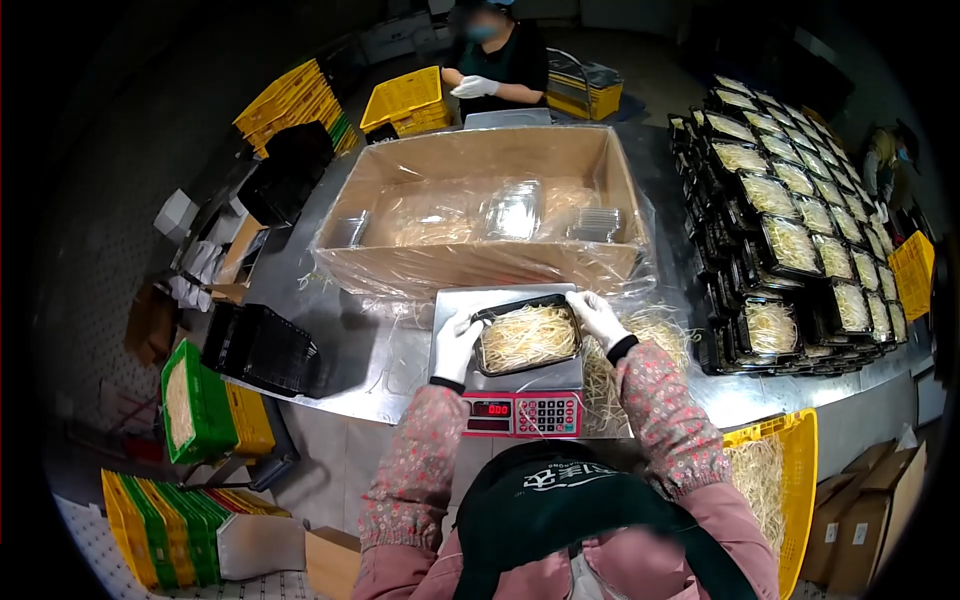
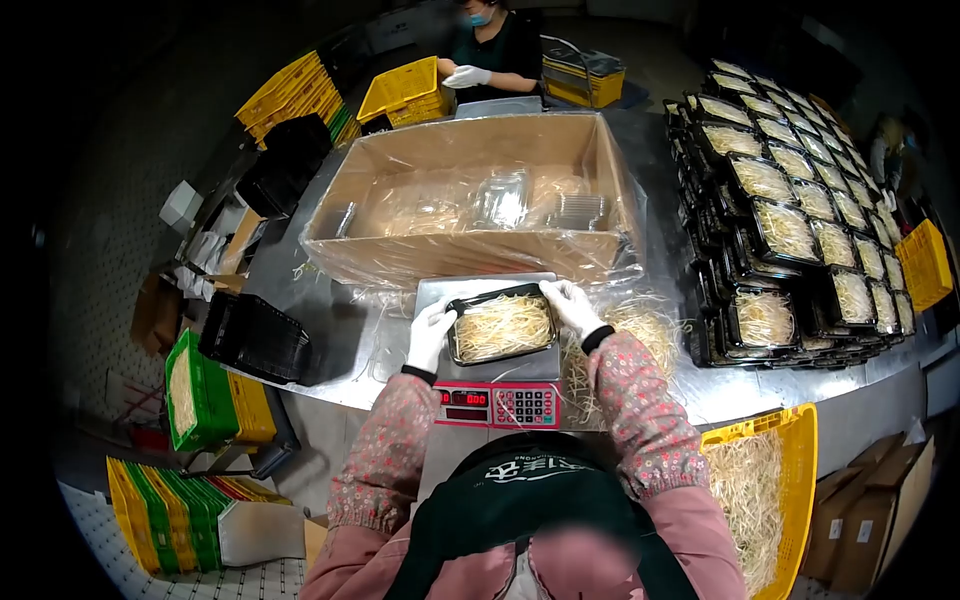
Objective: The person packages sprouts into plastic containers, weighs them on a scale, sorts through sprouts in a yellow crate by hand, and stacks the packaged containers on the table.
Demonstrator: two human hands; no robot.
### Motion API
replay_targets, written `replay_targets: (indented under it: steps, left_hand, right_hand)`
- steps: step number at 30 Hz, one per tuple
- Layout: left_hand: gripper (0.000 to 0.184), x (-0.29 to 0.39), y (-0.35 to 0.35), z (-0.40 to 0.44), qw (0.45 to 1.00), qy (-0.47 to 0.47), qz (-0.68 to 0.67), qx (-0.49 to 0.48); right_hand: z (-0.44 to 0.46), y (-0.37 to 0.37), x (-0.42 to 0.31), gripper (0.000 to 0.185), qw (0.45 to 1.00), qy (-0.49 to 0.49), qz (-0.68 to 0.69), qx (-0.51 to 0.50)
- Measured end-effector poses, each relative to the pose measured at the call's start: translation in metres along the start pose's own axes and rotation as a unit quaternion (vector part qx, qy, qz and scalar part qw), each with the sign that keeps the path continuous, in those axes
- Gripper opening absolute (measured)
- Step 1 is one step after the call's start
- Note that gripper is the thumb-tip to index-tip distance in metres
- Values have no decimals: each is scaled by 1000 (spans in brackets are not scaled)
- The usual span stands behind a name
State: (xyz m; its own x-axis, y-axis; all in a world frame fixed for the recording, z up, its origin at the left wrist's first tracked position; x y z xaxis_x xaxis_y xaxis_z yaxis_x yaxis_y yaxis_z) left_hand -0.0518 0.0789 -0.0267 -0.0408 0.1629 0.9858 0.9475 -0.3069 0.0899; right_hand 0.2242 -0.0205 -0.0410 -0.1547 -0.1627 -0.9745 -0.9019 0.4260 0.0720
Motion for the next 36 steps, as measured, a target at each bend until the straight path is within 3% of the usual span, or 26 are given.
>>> replay_targets:
  steps: [2,4,6,7,9,14,16,18,19,20,22,24,26,28,33,36]
  left_hand:
    - [40,-10,-15,-27,991,-128,-9,26]
    - [44,-25,-14,-57,980,-189,-43,-51]
    - [23,-38,-4,-76,964,-200,-164,-62]
    - [16,-38,-1,-75,963,-181,-190,-61]
    - [6,-39,-1,-70,965,-145,-215,-35]
    - [12,-38,0,-46,984,-73,-163,28]
    - [13,-31,-1,-41,985,-80,-141,56]
    - [29,-24,-1,-51,980,-144,-130,34]
    - [29,-29,1,-56,972,-176,-153,24]
    - [31,-36,4,-63,962,-209,-175,15]
    - [45,-49,24,-75,949,-245,-196,-37]
    - [51,-56,49,-76,947,-257,-183,-67]
    - [53,-57,63,-69,952,-239,-186,-48]
    - [48,-55,61,-61,959,-216,-181,-44]
    - [36,-57,44,-48,969,-181,-166,-4]
    - [22,-50,31,-49,980,-151,-131,8]
  right_hand:
    - [-19,-15,18,36,992,91,-60,-63]
    - [-59,-5,19,29,976,139,-6,-168]
    - [-72,7,36,20,963,148,160,-159]
    - [-70,7,41,17,956,133,224,-136]
    - [-62,5,48,18,964,105,228,-91]
    - [-46,9,59,17,966,91,243,-15]
    - [-50,13,40,16,972,140,186,-40]
    - [-54,10,1,19,983,140,-62,-105]
    - [-49,6,-15,28,959,122,-228,-119]
    - [-36,6,-34,37,902,-78,-411,-104]
    - [-35,34,-93,47,851,-170,-497,-19]
    - [-31,81,-119,48,869,-206,-450,-13]
    - [-23,132,-97,57,737,-434,-512,80]
    - [-5,155,-56,68,737,-304,-603,-28]
    - [14,141,-58,64,777,-254,-572,-75]
    - [25,84,-34,49,873,-245,-402,-125]
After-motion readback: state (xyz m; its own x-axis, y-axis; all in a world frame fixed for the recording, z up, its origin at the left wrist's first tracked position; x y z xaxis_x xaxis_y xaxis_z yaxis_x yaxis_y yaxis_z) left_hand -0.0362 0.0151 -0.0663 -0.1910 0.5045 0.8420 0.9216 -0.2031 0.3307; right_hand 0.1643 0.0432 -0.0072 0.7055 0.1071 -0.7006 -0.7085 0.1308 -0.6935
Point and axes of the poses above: each hand's wrist, its own z-axis towards the middle knuckle, its own y-axis out of the palm, x = y × z, the point moved 8 cm from there along z, towards the middle knuckle
